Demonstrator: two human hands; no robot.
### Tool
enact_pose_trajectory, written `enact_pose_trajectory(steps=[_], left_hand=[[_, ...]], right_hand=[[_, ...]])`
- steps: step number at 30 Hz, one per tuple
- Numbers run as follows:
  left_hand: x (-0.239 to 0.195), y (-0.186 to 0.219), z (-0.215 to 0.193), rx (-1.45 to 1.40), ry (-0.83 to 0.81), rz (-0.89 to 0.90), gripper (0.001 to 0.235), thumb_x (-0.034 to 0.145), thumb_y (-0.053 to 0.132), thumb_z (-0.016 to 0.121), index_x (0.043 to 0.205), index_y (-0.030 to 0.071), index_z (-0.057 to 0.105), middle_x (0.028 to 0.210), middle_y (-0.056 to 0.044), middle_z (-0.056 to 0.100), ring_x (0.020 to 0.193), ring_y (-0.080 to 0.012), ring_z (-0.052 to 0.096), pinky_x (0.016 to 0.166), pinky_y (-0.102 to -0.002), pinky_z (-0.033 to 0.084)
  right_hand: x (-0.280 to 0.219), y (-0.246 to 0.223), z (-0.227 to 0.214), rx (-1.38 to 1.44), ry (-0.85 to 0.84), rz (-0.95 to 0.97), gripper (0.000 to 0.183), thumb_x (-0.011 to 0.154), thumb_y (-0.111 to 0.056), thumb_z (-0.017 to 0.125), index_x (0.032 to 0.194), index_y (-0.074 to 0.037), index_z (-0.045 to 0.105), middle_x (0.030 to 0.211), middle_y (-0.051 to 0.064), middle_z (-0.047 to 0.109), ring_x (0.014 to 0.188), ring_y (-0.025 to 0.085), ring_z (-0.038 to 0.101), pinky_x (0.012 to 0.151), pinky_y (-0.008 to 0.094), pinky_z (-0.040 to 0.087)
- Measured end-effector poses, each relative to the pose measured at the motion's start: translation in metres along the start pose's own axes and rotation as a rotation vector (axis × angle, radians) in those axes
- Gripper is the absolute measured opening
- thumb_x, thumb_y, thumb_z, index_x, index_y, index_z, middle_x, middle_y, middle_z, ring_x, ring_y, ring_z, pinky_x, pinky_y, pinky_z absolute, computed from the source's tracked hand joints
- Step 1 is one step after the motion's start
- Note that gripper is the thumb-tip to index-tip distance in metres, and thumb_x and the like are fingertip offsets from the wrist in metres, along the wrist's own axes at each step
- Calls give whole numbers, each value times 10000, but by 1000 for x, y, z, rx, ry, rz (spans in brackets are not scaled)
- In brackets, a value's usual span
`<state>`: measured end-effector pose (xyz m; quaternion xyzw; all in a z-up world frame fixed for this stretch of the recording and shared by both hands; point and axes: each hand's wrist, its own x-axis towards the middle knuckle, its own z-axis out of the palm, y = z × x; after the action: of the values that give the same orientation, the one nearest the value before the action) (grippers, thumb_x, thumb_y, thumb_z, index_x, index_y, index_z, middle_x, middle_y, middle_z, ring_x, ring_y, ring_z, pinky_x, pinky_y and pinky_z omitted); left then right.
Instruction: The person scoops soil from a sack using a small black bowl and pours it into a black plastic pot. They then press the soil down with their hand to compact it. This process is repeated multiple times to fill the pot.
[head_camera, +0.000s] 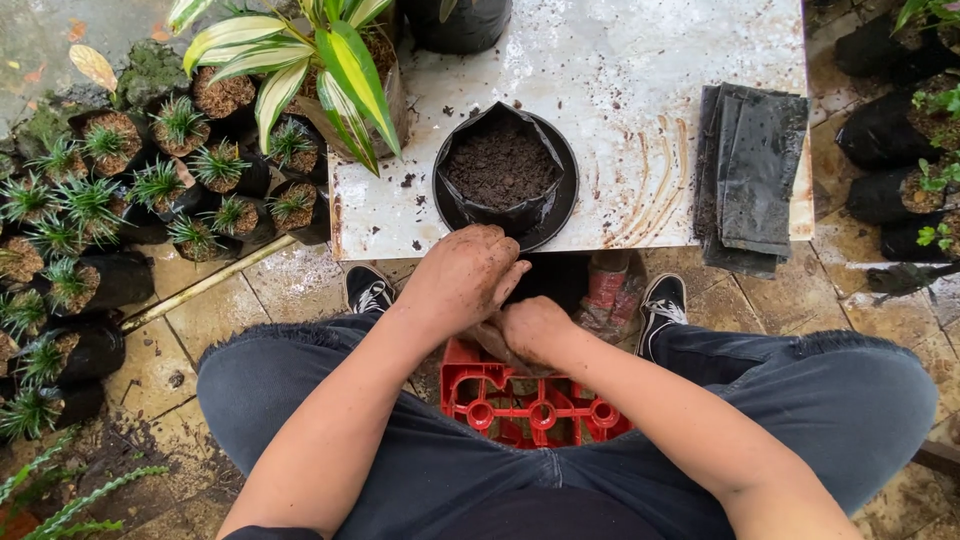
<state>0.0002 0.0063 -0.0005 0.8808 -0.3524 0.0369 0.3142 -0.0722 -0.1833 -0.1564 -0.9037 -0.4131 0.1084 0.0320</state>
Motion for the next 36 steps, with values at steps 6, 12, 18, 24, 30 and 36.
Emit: enact_pose_trajectory(steps=[6, 12, 18, 24, 30, 36], left_hand=[[1, 4, -4, 5, -24, -35, 248, 969, 226, 606, 807, 38, 611, 705, -138, 548, 753, -383, 640, 653, -465, 524], [1, 7, -7, -1, -64, -58, 243, 974, 239, 604, 832, 46, 639, 713, -138, 569, 773, -365, 654, 699, -457, 540], [0, 7, 1, -3, -70, -27, 211, 960, 244, 617, 890, 50, 657, 751, -122, 578, 803, -343, 662, 732, -441, 546], [11, 23, -13, -163, -345, -158, 222, 980, 238, 589, 888, 77, 709, 781, -103, 660, 801, -289, 702, 733, -395, 581], [-42, 9, 80, 108, -616, -118, 224, 831, 333, 721, 835, 109, 717, 822, -94, 672, 724, -294, 710, 616, -436, 591], [-77, -1, 121, 242, -782, -311, 155, 850, 142, 640, 851, 65, 774, 805, -128, 707, 723, -325, 727, 568, -469, 574]], right_hand=[[0, 30, 78, -145, 36, -10, 113, 803, -181, 578, 788, -138, 682, 585, 33, 601, 549, 315, 638, 427, 466, 437], [13, 44, 84, 5, -64, 19, 128, 826, -241, 583, 884, -160, 663, 667, 36, 640, 660, 318, 664, 534, 470, 475], [28, 54, 79, 155, -166, 39, 185, 850, -301, 588, 980, -183, 644, 749, 40, 679, 772, 321, 691, 641, 475, 514], [40, 67, 74, 302, -270, 68, 258, 873, -361, 593, 1076, -205, 625, 832, 44, 718, 883, 324, 717, 747, 479, 552], [30, 73, 69, 461, -380, 122, 337, 897, -421, 598, 1172, -227, 607, 914, 48, 758, 995, 327, 744, 854, 483, 591], [7, 62, 47, 432, -528, 405, 556, 910, -271, 591, 1463, -288, 533, 1114, 68, 774, 1076, 285, 744, 938, 438, 612]])
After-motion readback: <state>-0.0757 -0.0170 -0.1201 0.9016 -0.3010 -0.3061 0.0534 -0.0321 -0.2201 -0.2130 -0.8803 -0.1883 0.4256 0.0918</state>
